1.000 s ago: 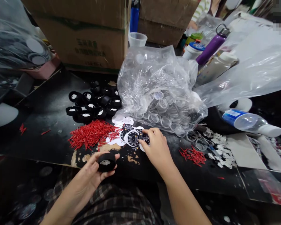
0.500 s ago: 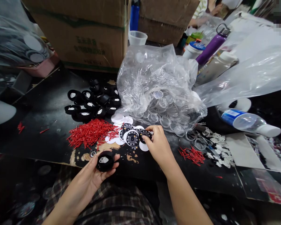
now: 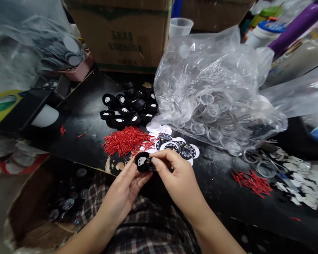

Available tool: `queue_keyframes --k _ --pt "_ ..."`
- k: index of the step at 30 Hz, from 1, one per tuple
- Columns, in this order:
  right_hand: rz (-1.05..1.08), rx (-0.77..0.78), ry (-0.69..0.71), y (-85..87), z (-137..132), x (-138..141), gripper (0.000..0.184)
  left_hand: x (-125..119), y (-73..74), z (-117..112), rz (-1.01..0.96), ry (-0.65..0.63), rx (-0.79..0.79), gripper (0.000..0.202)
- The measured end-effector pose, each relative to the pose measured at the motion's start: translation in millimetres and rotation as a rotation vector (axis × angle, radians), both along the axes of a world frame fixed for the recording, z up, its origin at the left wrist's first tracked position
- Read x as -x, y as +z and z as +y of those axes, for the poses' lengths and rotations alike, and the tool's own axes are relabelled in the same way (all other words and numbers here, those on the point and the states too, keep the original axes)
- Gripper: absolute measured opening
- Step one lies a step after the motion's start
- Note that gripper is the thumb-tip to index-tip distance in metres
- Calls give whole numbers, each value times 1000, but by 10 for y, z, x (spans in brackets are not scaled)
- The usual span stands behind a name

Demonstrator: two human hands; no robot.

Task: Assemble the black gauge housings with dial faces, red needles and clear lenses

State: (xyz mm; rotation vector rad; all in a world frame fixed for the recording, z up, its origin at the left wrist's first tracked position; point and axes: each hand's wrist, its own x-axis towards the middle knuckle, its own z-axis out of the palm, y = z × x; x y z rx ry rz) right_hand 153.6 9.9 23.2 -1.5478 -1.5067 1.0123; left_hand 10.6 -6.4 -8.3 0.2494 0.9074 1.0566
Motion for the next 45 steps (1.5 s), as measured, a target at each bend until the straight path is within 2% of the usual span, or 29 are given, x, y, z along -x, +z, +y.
queue_keyframes --k 4,7,11,15,19,24,28,31,34,36,38,41,45 --pt "-89 -93 -21 4 7 120 6 -4 -74 -70 79 -48 -126 29" --pt "-62 25 -19 -32 12 124 6 13 -122 -94 143 -81 -179 29" --pt "75 185 0 -74 25 80 11 46 -135 -89 155 -132 -202 28" --pt "43 174 24 -108 30 53 13 41 -137 -75 163 -139 -247 30" --pt "35 180 36 -150 -43 49 12 35 -135 -82 194 -161 -225 25" --pt "4 163 150 -166 -161 78 7 162 -122 -138 388 -219 -289 25" --pt "-51 111 300 -140 -91 162 13 341 -164 -174 448 -166 -257 24" --pt "-135 42 374 -136 66 282 11 474 -198 -159 452 -42 -189 24" --pt "-521 -44 354 -172 225 452 15 571 -187 -113 429 136 -137 23" --pt "-764 -98 322 -214 295 561 17 598 -157 -85 398 202 -136 20" --pt "-860 -137 312 -254 333 631 17 593 -123 -71 355 224 -142 18" --pt "-825 -116 327 -276 338 627 15 537 -92 -64 309 223 -131 18" --pt "-583 -76 358 -234 268 488 10 411 -81 -23 262 181 -131 26"
